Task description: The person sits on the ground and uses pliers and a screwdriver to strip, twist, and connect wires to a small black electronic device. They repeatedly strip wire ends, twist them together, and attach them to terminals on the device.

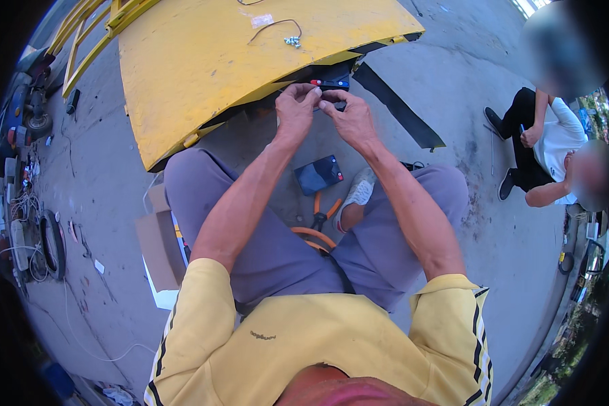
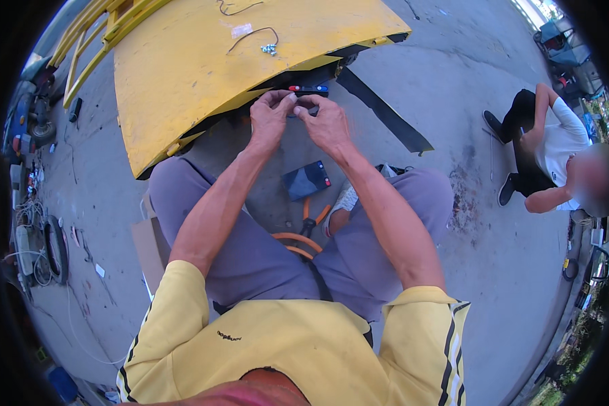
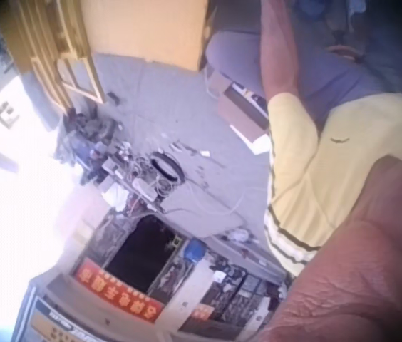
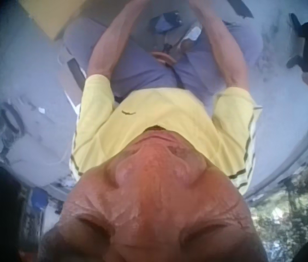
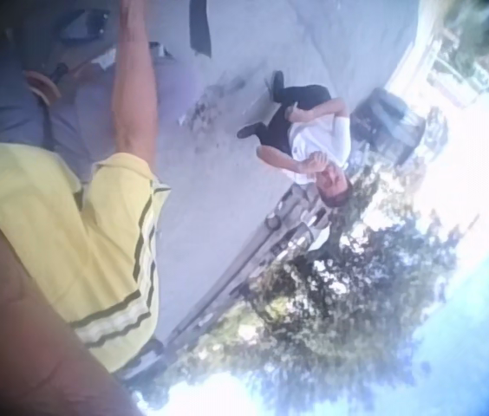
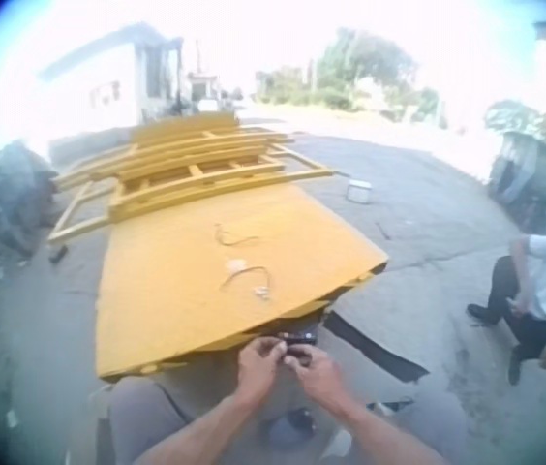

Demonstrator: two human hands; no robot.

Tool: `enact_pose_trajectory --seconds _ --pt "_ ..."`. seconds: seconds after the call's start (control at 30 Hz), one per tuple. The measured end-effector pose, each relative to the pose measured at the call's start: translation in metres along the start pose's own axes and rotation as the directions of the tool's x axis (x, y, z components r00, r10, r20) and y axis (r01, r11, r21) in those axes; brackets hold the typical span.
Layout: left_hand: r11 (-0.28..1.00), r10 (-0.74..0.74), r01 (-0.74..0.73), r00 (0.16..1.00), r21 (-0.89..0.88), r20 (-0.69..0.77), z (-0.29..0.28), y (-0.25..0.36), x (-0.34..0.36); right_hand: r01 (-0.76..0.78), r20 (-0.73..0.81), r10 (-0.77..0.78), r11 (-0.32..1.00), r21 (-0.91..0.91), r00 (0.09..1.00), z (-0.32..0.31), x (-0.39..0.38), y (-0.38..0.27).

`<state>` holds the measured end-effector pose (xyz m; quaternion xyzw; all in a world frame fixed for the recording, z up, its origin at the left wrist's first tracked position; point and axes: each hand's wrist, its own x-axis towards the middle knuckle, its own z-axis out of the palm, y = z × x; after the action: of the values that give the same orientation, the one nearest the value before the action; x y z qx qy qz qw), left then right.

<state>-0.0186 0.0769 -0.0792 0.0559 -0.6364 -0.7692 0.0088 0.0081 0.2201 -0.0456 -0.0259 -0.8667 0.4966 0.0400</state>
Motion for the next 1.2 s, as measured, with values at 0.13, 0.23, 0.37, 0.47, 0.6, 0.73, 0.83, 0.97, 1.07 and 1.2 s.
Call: enact_pose_trajectory --seconds 0.13,0.23,0.37,0.47,0.6,0.73,0.83,0.97,1.07,1.2 --pt "0.998 -0.054 0.054 0.999 -0.042 0.004 0.0 -0.005 0.001 0.016 -0.045 -0.014 0.999 0.043 0.999 0.016 0.0 0.011" --pt "0.992 -0.076 0.08 0.996 -0.096 0.045 0.001 -0.007 0.002 -0.039 -0.099 0.043 0.998 0.044 0.994 0.024 0.009 0.018" --pt "0.998 -0.069 0.069 0.994 0.004 0.082 -0.001 -0.003 0.004 -0.006 -0.12 0.024 0.989 0.148 0.992 0.031 0.013 0.029" --pt "0.998 -0.044 0.037 0.989 0.052 0.144 -0.006 -0.001 0.009 0.1 -0.125 -0.077 0.978 0.183 0.989 0.028 0.02 0.041" --pt "0.993 0.032 -0.048 0.988 0.104 0.152 -0.009 0.002 0.013 0.005 -0.022 0.001 0.968 0.251 1.0 0.023 0.032 0.047" --pt "0.962 0.075 -0.119 0.98 0.244 0.183 -0.007 0.005 0.014 -0.026 0.077 0.005 0.959 0.284 0.997 0.017 0.037 0.042" --pt "0.945 0.088 -0.139 0.98 0.297 0.179 -0.006 0.006 0.016 -0.084 0.117 0.051 0.949 0.303 0.992 0.011 0.039 0.038" --pt "0.925 0.098 -0.148 0.983 0.351 0.156 -0.005 0.007 0.019 -0.185 0.133 0.146 0.913 0.364 0.98 0.008 0.039 0.032" --pt "0.911 0.12 -0.157 0.986 0.381 0.12 -0.002 0.004 0.019 -0.15 0.084 0.13 0.931 0.333 0.988 0.012 0.039 0.032" --pt "0.861 0.26 -0.281 0.96 0.424 0.108 -0.001 -0.007 0.02 -0.157 0.082 0.138 0.933 0.324 0.987 0.013 0.041 0.031"
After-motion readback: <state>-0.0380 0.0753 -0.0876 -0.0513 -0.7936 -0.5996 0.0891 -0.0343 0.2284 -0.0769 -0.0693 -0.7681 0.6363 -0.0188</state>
